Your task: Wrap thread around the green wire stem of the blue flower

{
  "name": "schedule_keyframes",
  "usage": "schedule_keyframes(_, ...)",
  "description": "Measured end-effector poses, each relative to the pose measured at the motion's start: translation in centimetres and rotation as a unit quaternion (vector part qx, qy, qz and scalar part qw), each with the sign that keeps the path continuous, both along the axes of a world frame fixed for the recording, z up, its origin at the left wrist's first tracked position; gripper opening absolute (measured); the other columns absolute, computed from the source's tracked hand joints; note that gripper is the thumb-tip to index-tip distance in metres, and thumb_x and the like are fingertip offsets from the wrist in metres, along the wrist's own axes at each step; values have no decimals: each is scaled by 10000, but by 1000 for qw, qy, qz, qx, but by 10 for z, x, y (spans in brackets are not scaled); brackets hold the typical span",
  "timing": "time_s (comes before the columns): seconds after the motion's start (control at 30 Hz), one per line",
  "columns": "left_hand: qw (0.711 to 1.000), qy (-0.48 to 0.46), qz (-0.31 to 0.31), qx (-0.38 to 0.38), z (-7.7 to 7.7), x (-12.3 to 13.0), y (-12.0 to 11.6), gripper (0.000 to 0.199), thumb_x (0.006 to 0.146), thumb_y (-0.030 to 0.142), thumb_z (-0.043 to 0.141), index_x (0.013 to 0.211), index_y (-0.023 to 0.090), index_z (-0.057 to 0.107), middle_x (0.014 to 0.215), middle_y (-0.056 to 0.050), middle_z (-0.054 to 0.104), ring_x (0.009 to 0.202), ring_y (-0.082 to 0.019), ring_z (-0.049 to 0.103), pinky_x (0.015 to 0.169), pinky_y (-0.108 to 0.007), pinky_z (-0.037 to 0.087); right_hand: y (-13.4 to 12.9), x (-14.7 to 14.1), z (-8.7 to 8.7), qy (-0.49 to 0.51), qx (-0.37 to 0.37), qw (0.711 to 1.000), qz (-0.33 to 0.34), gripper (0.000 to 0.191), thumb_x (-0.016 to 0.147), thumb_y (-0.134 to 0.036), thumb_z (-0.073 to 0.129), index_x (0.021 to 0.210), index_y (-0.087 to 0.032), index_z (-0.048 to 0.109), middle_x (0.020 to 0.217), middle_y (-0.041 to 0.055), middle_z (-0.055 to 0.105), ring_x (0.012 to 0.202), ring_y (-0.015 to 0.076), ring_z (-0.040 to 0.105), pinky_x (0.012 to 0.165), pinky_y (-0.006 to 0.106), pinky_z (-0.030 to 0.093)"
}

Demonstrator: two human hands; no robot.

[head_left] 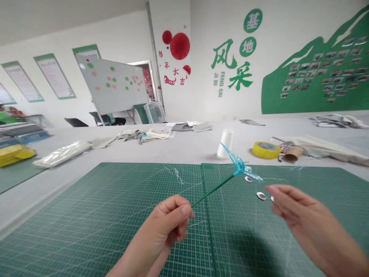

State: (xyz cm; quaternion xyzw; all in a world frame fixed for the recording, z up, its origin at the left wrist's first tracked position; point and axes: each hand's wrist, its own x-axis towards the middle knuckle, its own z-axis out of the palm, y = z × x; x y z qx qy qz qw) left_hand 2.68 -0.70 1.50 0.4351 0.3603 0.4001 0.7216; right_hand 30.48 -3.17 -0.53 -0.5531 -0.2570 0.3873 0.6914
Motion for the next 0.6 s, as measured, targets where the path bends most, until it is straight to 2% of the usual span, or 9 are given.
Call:
schedule_keyframes(0.07,998,-57,-23,-28,-1,16,-1,215,777,306,705,678,169,572,577,41,445,549,-95,336,553,-236,264,-6,-31,-6,-88,-24,985,144,268,670,-468,801,696,-207,744,542,-43,534,533,102,425,506,238,361)
schedule_keyframes(0.13,995,-81,-39,-47,-2,26,-3,211,761,300,728,682,163,589,575,38,461,547,-91,357,561,-232,283,-7,-59,-6,-116,-4,970,216,242,723,-471,756,718,-229,755,527,-48,514,546,114,411,518,245,338)
schedule_keyframes(0.23,993,-90,-40,-71,-7,34,-4,224,750,310,741,686,156,593,580,38,476,528,-78,372,552,-220,290,-5,-84,-2,-125,28,966,225,166,734,-418,752,705,-255,763,578,-34,588,584,130,458,572,262,370)
schedule_keyframes(0.3,991,-86,-51,-86,-11,36,-4,267,715,323,768,658,153,570,581,42,477,508,-66,371,528,-211,281,-3,-90,-1,-132,50,964,227,127,742,-382,749,693,-266,768,652,-20,651,621,142,498,604,270,393)
schedule_keyframes(0.4,992,-60,-61,-88,-16,37,-2,319,679,356,778,625,157,533,574,45,480,487,-58,374,495,-202,268,-3,-91,-6,-128,69,963,229,124,766,-364,731,690,-272,765,678,-21,662,626,142,507,606,267,402)
schedule_keyframes(0.5,998,22,-54,-15,-18,39,-1,273,714,375,716,655,156,563,613,26,526,476,-63,398,473,-205,290,-5,-91,-13,-123,60,967,213,157,773,-383,729,675,-260,743,641,-27,640,625,145,500,599,266,400)
schedule_keyframes(0.6,986,143,-37,81,-17,40,-2,174,751,331,631,730,159,620,595,28,517,455,-86,411,431,-220,298,-6,-93,-20,-108,42,976,182,146,754,-407,749,720,-265,756,633,-26,643,632,150,490,598,269,390)
